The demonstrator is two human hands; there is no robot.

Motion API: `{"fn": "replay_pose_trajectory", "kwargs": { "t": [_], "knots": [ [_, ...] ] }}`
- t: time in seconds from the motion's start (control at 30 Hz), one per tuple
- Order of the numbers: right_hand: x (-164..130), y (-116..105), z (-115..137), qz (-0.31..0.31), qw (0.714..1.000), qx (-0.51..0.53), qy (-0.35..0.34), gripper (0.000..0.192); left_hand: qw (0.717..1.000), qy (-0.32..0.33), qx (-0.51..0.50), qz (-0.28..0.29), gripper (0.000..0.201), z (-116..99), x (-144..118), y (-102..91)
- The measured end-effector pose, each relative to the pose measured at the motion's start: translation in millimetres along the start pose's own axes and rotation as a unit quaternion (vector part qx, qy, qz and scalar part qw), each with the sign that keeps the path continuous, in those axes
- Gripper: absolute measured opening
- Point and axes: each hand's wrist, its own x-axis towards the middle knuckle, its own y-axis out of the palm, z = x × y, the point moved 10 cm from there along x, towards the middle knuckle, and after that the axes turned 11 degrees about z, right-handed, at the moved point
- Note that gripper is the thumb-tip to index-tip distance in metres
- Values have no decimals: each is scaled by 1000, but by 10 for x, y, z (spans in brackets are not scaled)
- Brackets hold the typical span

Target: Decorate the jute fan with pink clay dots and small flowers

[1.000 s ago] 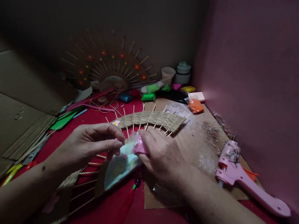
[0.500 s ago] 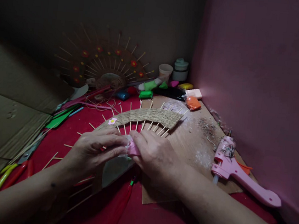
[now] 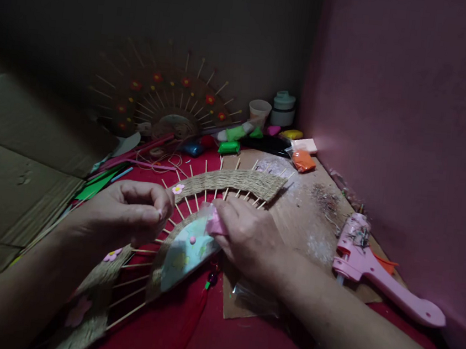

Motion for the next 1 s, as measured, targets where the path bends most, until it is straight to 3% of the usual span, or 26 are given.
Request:
{"fn": "replay_pose_trajectory", "kwargs": {
  "t": [0.07, 0.2, 0.5, 0.73, 0.87, 1.0],
  "knots": [
    [-4, 1, -53, -4, 1000, 1, 9, 31, 999, 24, -37, -9, 9, -23, 8, -56],
    [-18, -7, -38, -20, 1000, -6, -4, 31, 994, 41, -100, 26, 4, 21, 88, 18],
    [-5, 2, -51, -14, 1000, -7, -6, 33, 990, 24, -130, 44, 9, 124, 122, 81],
    [-7, 6, -37, -15, 1000, -10, -12, 33, 990, 43, -131, -5, 18, 119, 128, -6],
    [-9, 9, -37, -14, 1000, -5, -9, 32, 990, 55, -132, -1, 8, 84, 158, -34],
    [-9, -6, -36, -22, 1000, -10, -9, 30, 987, 64, -147, -4, 15, 76, 178, -57]
  ]
}}
